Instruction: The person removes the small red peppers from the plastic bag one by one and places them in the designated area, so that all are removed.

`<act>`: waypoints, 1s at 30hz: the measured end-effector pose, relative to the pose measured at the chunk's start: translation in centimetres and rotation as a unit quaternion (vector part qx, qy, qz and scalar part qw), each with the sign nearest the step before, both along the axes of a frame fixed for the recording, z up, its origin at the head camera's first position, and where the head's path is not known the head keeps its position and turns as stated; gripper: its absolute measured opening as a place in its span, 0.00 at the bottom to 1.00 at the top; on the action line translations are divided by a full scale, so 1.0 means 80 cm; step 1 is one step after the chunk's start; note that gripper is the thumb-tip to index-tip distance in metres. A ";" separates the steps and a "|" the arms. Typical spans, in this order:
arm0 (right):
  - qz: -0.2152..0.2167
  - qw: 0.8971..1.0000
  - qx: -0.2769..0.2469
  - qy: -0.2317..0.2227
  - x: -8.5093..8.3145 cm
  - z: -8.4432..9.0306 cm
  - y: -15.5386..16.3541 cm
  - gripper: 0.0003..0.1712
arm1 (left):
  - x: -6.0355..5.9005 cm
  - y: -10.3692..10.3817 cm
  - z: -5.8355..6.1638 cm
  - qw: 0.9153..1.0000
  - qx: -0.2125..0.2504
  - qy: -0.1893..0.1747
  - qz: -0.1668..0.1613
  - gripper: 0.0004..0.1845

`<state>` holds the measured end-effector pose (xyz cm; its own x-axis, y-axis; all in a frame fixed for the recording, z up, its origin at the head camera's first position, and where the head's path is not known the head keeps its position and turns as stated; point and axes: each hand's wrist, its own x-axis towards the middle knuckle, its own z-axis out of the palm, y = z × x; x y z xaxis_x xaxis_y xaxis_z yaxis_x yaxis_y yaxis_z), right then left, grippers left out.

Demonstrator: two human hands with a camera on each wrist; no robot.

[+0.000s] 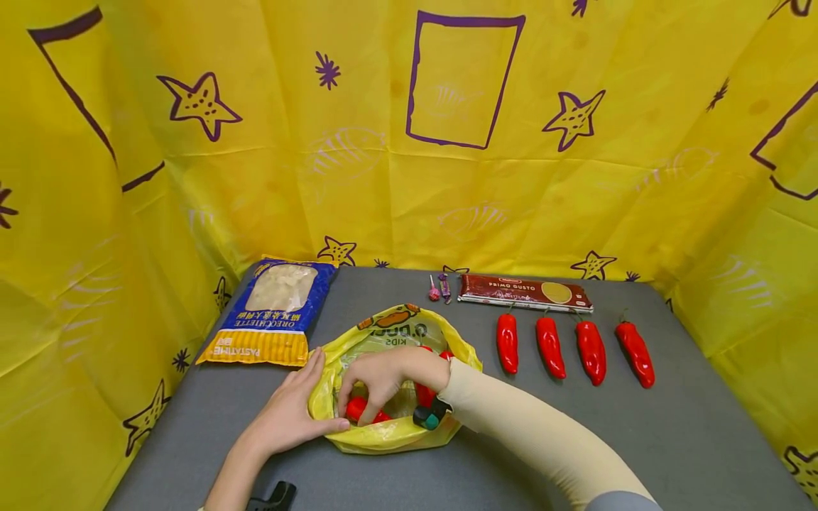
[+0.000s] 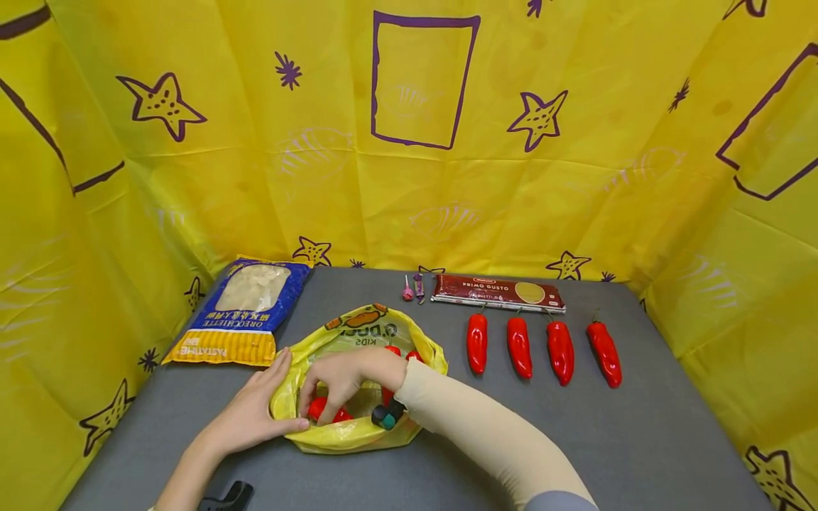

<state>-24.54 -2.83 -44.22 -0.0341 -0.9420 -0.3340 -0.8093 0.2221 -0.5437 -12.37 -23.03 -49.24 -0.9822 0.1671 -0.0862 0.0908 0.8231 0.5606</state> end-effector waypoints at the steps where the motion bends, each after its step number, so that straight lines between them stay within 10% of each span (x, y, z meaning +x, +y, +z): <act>1: 0.001 1.000 0.000 0.001 0.000 0.000 0.000 0.17 | 0.000 0.000 0.000 1.000 0.000 0.001 0.000 0.74; 19: -0.016 0.999 0.017 -0.041 -0.007 0.010 0.009 0.19 | 0.000 0.000 -0.002 1.000 0.004 -0.013 0.004 0.75; 30: -0.060 0.998 -0.021 0.011 -0.014 0.031 0.020 0.26 | -0.001 -0.001 -0.004 1.000 0.006 -0.010 0.003 0.74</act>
